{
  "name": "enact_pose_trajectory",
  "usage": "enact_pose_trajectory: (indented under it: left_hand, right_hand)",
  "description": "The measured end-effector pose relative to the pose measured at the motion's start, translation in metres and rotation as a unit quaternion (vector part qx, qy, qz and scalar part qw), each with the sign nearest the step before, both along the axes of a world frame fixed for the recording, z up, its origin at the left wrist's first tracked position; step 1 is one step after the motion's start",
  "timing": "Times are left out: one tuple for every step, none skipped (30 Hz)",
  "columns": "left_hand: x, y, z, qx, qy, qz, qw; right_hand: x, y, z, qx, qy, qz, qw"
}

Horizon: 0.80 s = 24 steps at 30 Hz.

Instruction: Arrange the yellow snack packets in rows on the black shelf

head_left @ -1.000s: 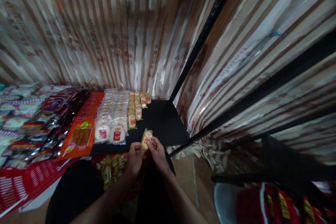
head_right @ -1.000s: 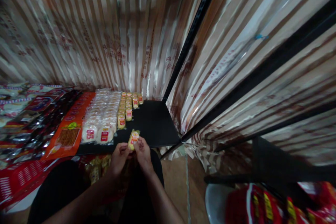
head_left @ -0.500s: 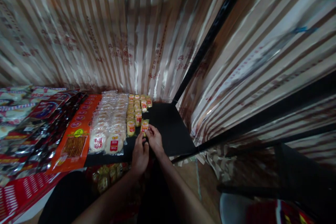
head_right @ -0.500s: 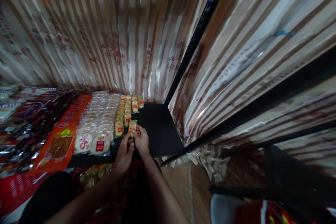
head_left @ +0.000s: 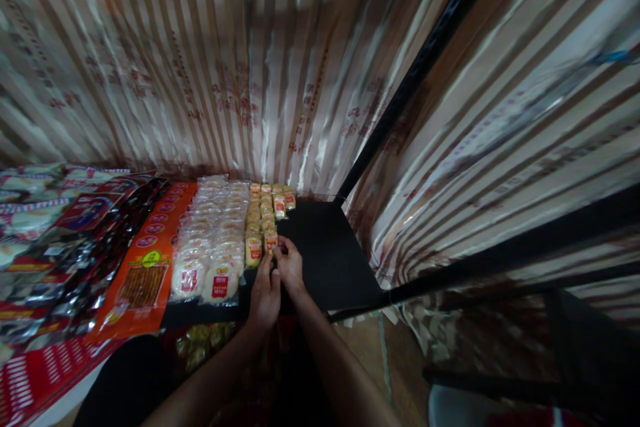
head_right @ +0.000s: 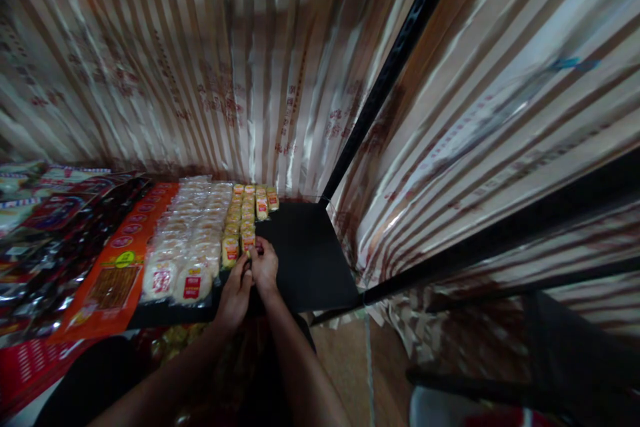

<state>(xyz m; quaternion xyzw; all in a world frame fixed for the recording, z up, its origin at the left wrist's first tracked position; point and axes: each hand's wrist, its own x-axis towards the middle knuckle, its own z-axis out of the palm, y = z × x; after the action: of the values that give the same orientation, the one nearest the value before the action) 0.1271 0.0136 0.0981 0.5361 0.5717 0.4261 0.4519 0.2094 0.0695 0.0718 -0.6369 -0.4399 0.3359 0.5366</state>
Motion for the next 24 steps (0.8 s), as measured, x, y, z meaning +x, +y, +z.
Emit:
enact_pose_trajectory:
  left_hand:
    - [0.000,0.000,0.000,0.004,0.005,-0.001,1.000]
    - [0.000,0.001,0.000,0.008,0.008,-0.003,1.000]
    - [0.000,0.001,0.000,0.011,0.009,-0.007,1.000]
    - [-0.001,0.001,-0.001,0.012,0.008,-0.010,1.000]
    - [-0.001,0.001,-0.001,0.011,0.005,-0.012,1.000]
    - [-0.001,0.001,-0.002,0.009,0.001,-0.012,1.000]
    - [-0.001,0.002,-0.002,0.008,-0.004,-0.008,1.000]
    - [-0.001,0.002,-0.002,0.007,-0.009,-0.004,1.000]
    - [0.000,0.002,-0.002,0.008,-0.014,-0.001,1.000]
    - [0.000,0.002,-0.002,0.009,-0.017,0.001,1.000]
    - [0.000,0.002,-0.001,0.009,-0.018,0.000,1.000]
    - [-0.001,0.001,0.000,0.009,-0.017,-0.003,1.000]
    - [-0.001,0.001,0.002,0.007,-0.016,-0.006,1.000]
    - [-0.001,0.000,0.003,0.006,-0.016,-0.009,1.000]
    - [-0.001,-0.001,0.005,0.004,-0.016,-0.009,1.000]
    - [-0.002,-0.002,0.007,0.005,-0.018,-0.009,1.000]
    - [-0.003,-0.004,0.008,0.007,-0.019,-0.008,1.000]
    - [-0.004,-0.006,0.009,0.011,-0.019,-0.006,1.000]
    - [-0.005,-0.008,0.010,0.014,-0.017,-0.002,1.000]
    - [-0.006,-0.011,0.010,0.017,-0.012,0.002,1.000]
    - [-0.008,-0.014,0.009,0.018,-0.006,0.007,1.000]
    - [-0.010,-0.018,0.008,0.020,0.000,0.012,1.000]
    - [-0.012,-0.023,0.007,0.023,0.005,0.016,1.000]
    - [-0.014,-0.028,0.006,0.030,0.008,0.016,0.999]
  right_hand:
    - [-0.001,0.000,-0.001,-0.003,0.001,-0.001,1.000]
    - [-0.002,-0.001,-0.002,-0.004,-0.002,-0.001,1.000]
    - [-0.003,-0.001,-0.002,-0.004,-0.009,-0.002,1.000]
    - [-0.004,-0.002,-0.002,-0.004,-0.017,-0.003,1.000]
    - [-0.005,-0.003,-0.002,-0.005,-0.026,-0.005,1.000]
    - [-0.006,-0.003,-0.002,-0.006,-0.036,-0.009,0.999]
    - [-0.006,-0.004,-0.001,-0.008,-0.045,-0.015,0.999]
    - [-0.007,-0.004,-0.001,-0.009,-0.053,-0.020,0.998]
    - [-0.007,-0.005,0.000,-0.009,-0.061,-0.023,0.998]
    - [-0.007,-0.005,0.000,-0.008,-0.068,-0.024,0.997]
    - [-0.007,-0.005,0.001,-0.009,-0.073,-0.021,0.997]
    - [-0.007,-0.005,0.001,-0.010,-0.076,-0.017,0.997]
    - [-0.006,-0.006,0.002,-0.011,-0.076,-0.014,0.997]
    - [-0.006,-0.006,0.002,-0.012,-0.073,-0.013,0.997]
    - [-0.006,-0.007,0.003,-0.011,-0.066,-0.015,0.998]
    - [-0.006,-0.008,0.003,-0.008,-0.057,-0.019,0.998]
    - [-0.007,-0.010,0.004,-0.003,-0.049,-0.025,0.998]
    - [-0.007,-0.013,0.005,0.002,-0.040,-0.032,0.999]
    - [-0.008,-0.016,0.006,0.006,-0.034,-0.039,0.999]
    - [-0.009,-0.019,0.008,0.008,-0.031,-0.044,0.999]
    - [-0.011,-0.024,0.010,0.006,-0.033,-0.046,0.998]
    - [-0.012,-0.028,0.012,0.004,-0.039,-0.048,0.998]
    - [-0.013,-0.033,0.013,0.002,-0.049,-0.048,0.998]
    - [-0.014,-0.038,0.015,0.003,-0.061,-0.048,0.997]
